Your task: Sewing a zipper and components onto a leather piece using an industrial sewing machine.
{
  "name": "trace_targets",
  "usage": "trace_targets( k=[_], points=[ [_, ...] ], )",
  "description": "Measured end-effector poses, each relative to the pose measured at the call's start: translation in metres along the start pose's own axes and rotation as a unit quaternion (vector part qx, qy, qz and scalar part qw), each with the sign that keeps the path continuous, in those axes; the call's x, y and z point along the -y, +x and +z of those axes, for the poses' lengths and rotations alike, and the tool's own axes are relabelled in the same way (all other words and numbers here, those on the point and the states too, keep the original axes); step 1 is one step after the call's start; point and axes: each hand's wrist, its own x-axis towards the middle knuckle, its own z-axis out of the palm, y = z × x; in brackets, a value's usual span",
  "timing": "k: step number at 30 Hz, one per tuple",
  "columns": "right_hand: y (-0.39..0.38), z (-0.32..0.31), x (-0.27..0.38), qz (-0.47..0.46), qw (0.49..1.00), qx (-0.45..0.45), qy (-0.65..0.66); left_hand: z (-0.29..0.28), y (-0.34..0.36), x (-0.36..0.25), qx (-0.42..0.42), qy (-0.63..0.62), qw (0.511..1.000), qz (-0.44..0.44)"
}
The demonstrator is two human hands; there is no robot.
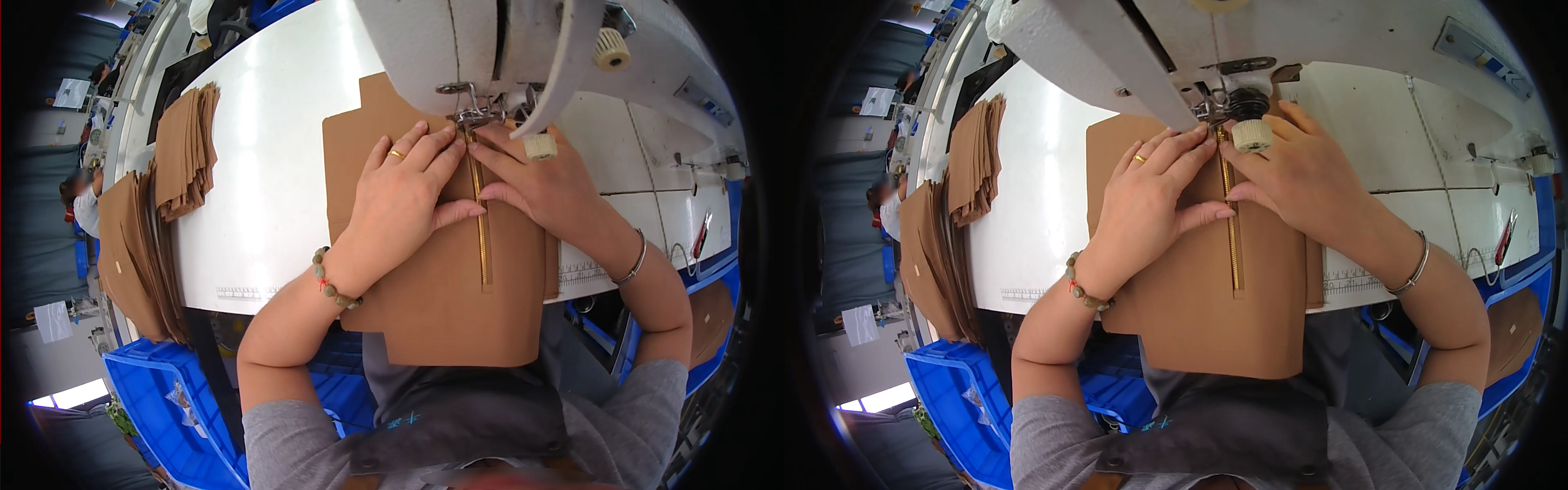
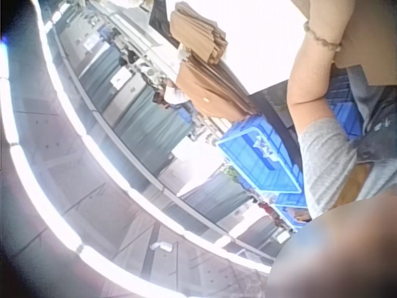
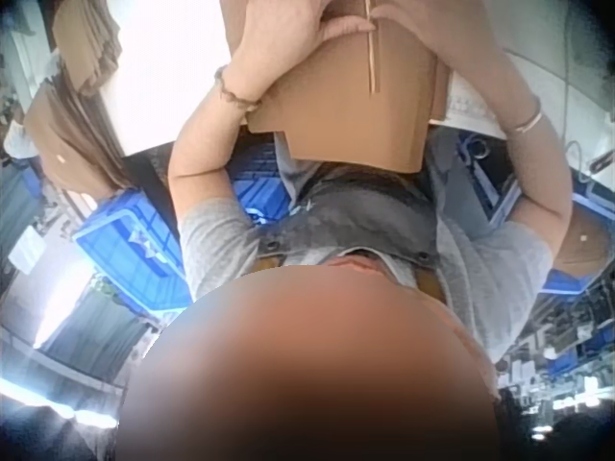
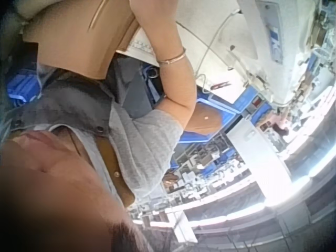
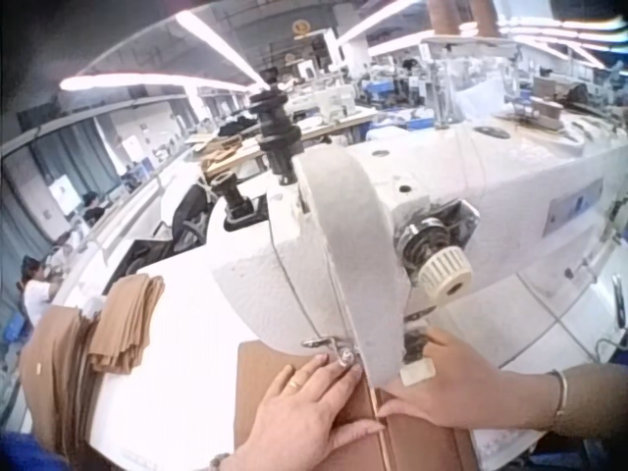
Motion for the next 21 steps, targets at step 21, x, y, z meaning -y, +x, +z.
trace_targets(
  k=[21],
  points=[
    [-0.003,-0.001,-0.006,-0.053,0.998,0.005,0.036,0.0,-0.013,-0.003,0.001,-0.041,0.999,0.006]
  ],
)
